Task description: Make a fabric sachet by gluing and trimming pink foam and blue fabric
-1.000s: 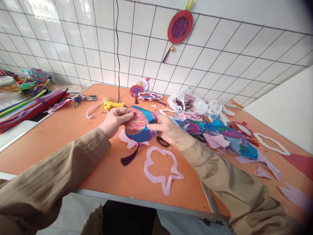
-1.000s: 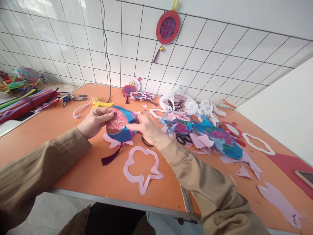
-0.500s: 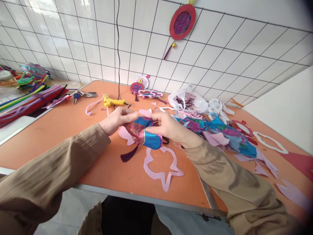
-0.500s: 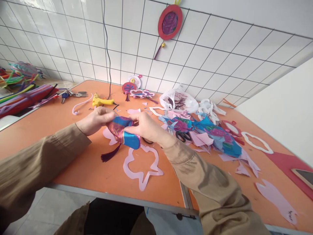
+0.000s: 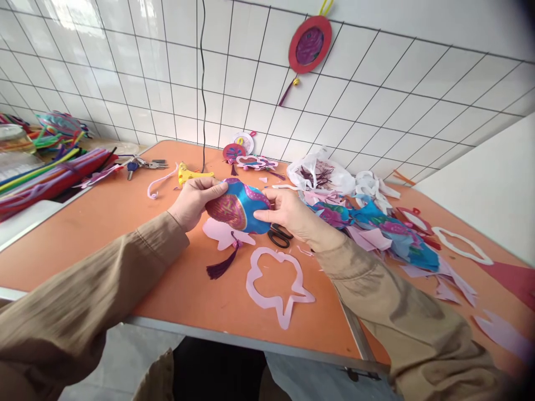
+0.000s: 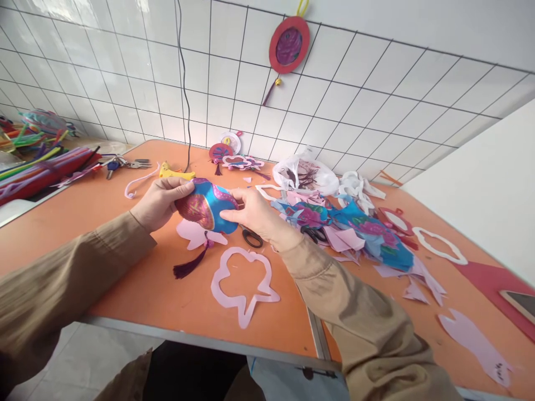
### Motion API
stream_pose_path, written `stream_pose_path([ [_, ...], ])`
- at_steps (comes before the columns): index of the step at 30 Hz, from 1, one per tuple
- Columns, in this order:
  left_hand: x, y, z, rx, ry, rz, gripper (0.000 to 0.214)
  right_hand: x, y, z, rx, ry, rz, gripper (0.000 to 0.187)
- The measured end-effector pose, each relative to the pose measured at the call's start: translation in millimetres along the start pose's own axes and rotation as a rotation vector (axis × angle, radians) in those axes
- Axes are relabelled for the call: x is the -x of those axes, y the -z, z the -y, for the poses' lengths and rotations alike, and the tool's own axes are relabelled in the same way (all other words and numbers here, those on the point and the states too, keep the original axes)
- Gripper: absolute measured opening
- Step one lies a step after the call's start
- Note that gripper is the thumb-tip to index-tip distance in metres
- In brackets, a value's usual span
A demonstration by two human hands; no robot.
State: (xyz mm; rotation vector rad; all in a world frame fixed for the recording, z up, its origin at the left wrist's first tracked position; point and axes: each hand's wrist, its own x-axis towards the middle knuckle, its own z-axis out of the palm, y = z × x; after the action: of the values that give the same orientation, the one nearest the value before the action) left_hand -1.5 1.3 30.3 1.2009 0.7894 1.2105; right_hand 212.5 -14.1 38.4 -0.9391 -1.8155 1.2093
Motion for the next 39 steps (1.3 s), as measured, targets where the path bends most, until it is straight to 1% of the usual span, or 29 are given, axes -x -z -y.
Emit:
stream_pose_path([
  [4,0.2,-0.8,1.6,-0.075,0.046,0.064,0.029,2.0,0.2,3.5,0.005,0.01,0.043,0.012],
  [7,0.1,-2.3,2.6,-0.116,-0.029,0.003,0.026,2.6,0.0,4.6,-0.057,-0.012,0.059,0.014],
  [10,0.2,-3.9,0.8,-0.119,-0.124,-0.086,0.026,3.6,0.7,6.0,-0.11,-0.086,0.038,0.018],
  [13,0.4,-3.9,-2.2,-0.111,-0.157,-0.086,0.026,5.2,2.7,7.2,-0.122,-0.162,0.039,0.023],
  [15,-0.1,-2.3,-3.2,-0.124,-0.151,-0.054,0.025,5.7,5.1,7.2,-0.135,-0.166,0.018,0.023],
  [19,-2.5,2.1,-2.5,-0.135,-0.12,-0.002,0.021,4.5,10.0,4.3,-0.13,-0.129,-0.047,0.021],
  [21,-4.1,3.7,-1.9,-0.14,-0.091,-0.009,0.019,3.4,9.2,1.5,-0.108,-0.149,-0.059,0.021],
  [24,-6.8,6.8,-1.1,-0.159,-0.045,-0.047,0.018,2.7,1.5,-3.9,-0.114,-0.19,-0.045,0.024],
  [26,-9.2,10.5,-0.1,-0.191,-0.001,-0.041,0.018,3.4,-5.4,-6.5,-0.124,-0.227,-0.012,0.025],
  [28,-11.7,15.3,1.0,-0.253,0.051,0.003,0.017,5.7,-10.5,-6.5,-0.104,-0.29,0.053,0.026],
  [30,-13.6,19.5,1.4,-0.341,0.08,0.072,0.014,9.0,-12.2,-3.2,-0.037,-0.361,0.198,0.025],
  [32,-14.5,22.0,0.5,-0.422,0.094,0.147,0.012,12.2,-10.8,1.7,0.089,-0.417,0.356,0.025],
  [33,-14.6,22.5,-0.3,-0.446,0.104,0.195,0.011,13.2,-9.6,3.8,0.167,-0.431,0.394,0.027],
  [34,-14.5,22.7,-1.0,-0.461,0.114,0.25,0.011,13.5,-8.5,5.1,0.248,-0.424,0.382,0.03],
  [35,-14.5,22.7,-1.4,-0.475,0.12,0.306,0.011,13.1,-7.8,5.2,0.332,-0.394,0.324,0.031],
  [37,-14.8,22.7,-0.7,-0.539,0.098,0.406,0.009,10.3,-8.0,1.7,0.481,-0.26,0.127,0.026],
  [39,-16.0,23.3,2.7,-0.666,0.021,0.44,0.004,6.4,-10.8,-6.2,0.604,-0.106,-0.041,0.012],
])
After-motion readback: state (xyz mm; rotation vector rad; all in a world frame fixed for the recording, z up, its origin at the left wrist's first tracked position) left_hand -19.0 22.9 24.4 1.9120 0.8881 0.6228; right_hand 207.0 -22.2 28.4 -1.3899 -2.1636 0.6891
